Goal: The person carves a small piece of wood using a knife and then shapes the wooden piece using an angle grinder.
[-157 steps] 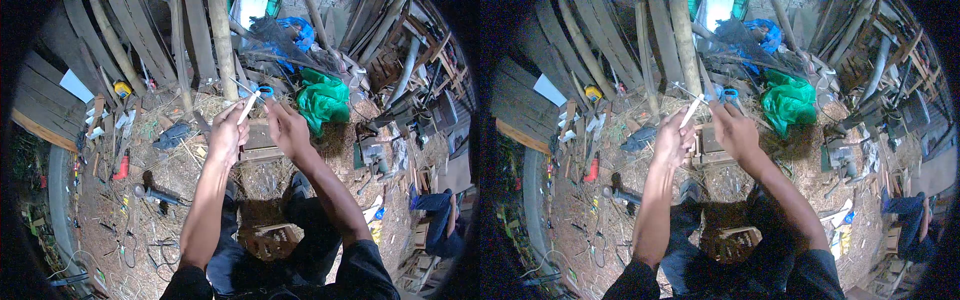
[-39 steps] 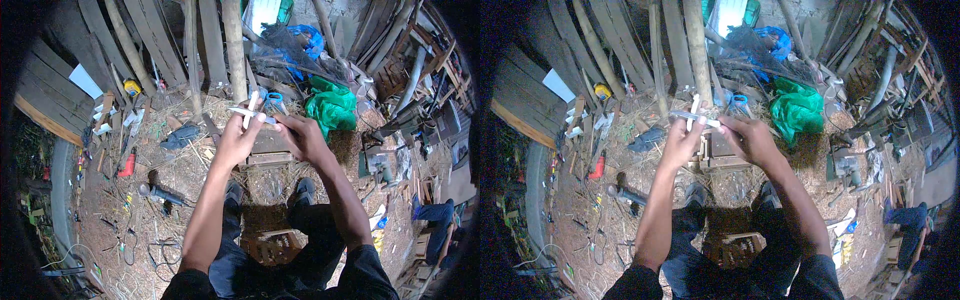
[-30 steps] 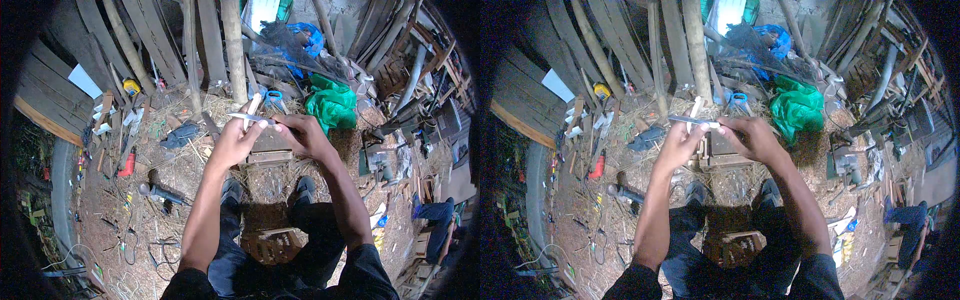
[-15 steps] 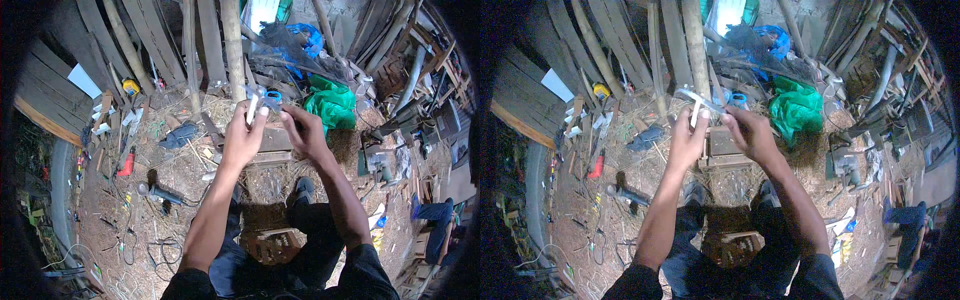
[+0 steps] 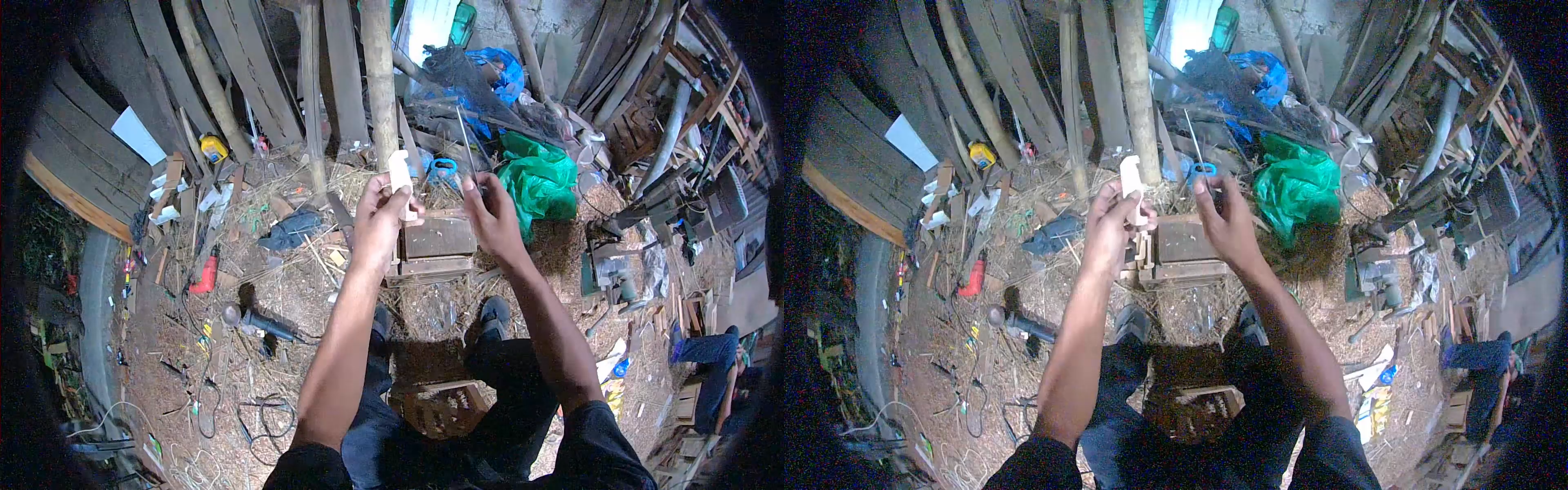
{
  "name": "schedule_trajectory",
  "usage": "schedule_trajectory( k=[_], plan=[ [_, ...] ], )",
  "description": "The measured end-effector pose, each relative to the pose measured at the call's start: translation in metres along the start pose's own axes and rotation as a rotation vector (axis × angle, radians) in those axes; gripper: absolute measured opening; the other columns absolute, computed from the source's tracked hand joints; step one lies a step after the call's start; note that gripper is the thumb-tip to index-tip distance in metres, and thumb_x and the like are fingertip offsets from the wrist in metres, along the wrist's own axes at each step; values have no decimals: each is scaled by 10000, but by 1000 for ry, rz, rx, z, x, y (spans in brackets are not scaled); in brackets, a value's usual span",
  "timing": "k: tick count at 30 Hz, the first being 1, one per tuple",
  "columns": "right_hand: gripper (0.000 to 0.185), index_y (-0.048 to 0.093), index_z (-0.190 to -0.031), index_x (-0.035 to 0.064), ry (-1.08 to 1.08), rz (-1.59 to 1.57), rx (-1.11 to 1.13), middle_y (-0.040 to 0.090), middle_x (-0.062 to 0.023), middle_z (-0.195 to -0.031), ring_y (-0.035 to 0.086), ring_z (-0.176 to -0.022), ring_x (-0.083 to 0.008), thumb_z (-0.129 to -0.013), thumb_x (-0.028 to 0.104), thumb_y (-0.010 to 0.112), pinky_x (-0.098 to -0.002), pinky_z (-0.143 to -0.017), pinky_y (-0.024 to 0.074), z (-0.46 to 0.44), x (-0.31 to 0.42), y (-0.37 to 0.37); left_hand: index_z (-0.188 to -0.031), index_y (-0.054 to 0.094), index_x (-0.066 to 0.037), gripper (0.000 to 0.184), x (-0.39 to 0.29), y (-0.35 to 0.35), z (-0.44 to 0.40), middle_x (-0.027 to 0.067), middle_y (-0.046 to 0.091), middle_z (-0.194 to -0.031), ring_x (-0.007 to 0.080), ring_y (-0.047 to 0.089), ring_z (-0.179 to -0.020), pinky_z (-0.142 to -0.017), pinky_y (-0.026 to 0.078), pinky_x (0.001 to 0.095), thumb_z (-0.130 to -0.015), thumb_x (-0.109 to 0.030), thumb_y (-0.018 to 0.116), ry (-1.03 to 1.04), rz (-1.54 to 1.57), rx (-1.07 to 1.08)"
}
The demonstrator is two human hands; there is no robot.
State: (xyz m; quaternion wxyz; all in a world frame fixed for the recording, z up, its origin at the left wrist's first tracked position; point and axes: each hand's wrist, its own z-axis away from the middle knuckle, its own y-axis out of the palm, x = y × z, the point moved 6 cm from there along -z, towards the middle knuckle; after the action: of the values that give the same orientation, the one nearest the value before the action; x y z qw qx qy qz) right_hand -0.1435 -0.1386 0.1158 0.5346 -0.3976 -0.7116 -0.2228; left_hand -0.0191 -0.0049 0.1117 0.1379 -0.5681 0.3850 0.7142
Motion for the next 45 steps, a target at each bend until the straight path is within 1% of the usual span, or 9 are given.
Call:
schedule_trajectory(
  k=[3,9,15,19,24,30,34,37,45],
  plan=[
    [240,571,-908,-11,20,200,165,520,-39,-665,430,-614,-71,-933,227,572,-259,-547,378,3,-5,0,-1118,486,-54,221,-5,-1,4,71,613,-838,148,639,-728,-605,527,285,-913,-116,540,-11,-19,-27],
    [222,610,-955,-45,-250,357,312,528,-5,-716,459,-673,-68,-935,170,561,-240,-586,400,15,20,6,-1140,456,-45,225,-11,-3,8,56,607,-818,108,594,-659,-519,434,220,-931,-108,513,15,-124,23],
    [223,616,-967,-53,-355,386,393,616,-179,-795,585,-684,-248,-892,156,597,-340,-639,459,19,36,9,-1216,435,-66,320,-12,7,18,7,574,-779,67,518,-615,-480,367,219,-915,-100,541,104,-207,225],
    [212,651,-978,13,-376,494,441,655,-209,-867,641,-753,-381,-859,186,622,-418,-660,504,20,38,10,-1308,366,-24,451,-16,11,21,44,558,-1007,89,541,-852,-722,452,243,-903,-55,564,227,-281,248],
    [182,603,-952,-15,-385,463,363,592,-185,-752,569,-634,-335,-850,134,626,-370,-590,453,23,37,7,-1333,352,-7,493,-21,17,24,57,540,-1124,125,525,-1036,-912,428,294,-902,-69,582,273,-312,263],
    [183,603,-965,-10,-345,600,413,604,-176,-740,575,-588,-326,-841,122,632,-362,-548,445,20,25,5,-1318,370,24,470,-20,22,23,96,562,-1132,130,551,-1038,-882,439,286,-895,-30,567,337,-287,294],
    [178,605,-973,-6,-398,509,342,613,-177,-748,575,-590,-320,-844,114,628,-351,-540,442,18,32,3,-1165,516,55,312,-17,17,22,97,646,-977,113,599,-913,-812,465,272,-881,-44,597,256,-389,173],
    [177,606,-971,-4,-493,515,290,617,-171,-735,568,-569,-278,-855,128,629,-331,-536,438,16,34,1,-1064,583,58,234,-14,17,18,88,686,-879,97,619,-825,-730,484,259,-869,-65,624,380,-342,95],
    [210,606,-959,-5,-325,475,209,591,-123,-691,511,-572,-150,-893,194,615,-299,-552,432,12,10,2,-1013,594,25,243,13,5,0,72,668,-840,92,600,-740,-676,475,253,-893,-185,616,266,-505,-7]
  ],
)
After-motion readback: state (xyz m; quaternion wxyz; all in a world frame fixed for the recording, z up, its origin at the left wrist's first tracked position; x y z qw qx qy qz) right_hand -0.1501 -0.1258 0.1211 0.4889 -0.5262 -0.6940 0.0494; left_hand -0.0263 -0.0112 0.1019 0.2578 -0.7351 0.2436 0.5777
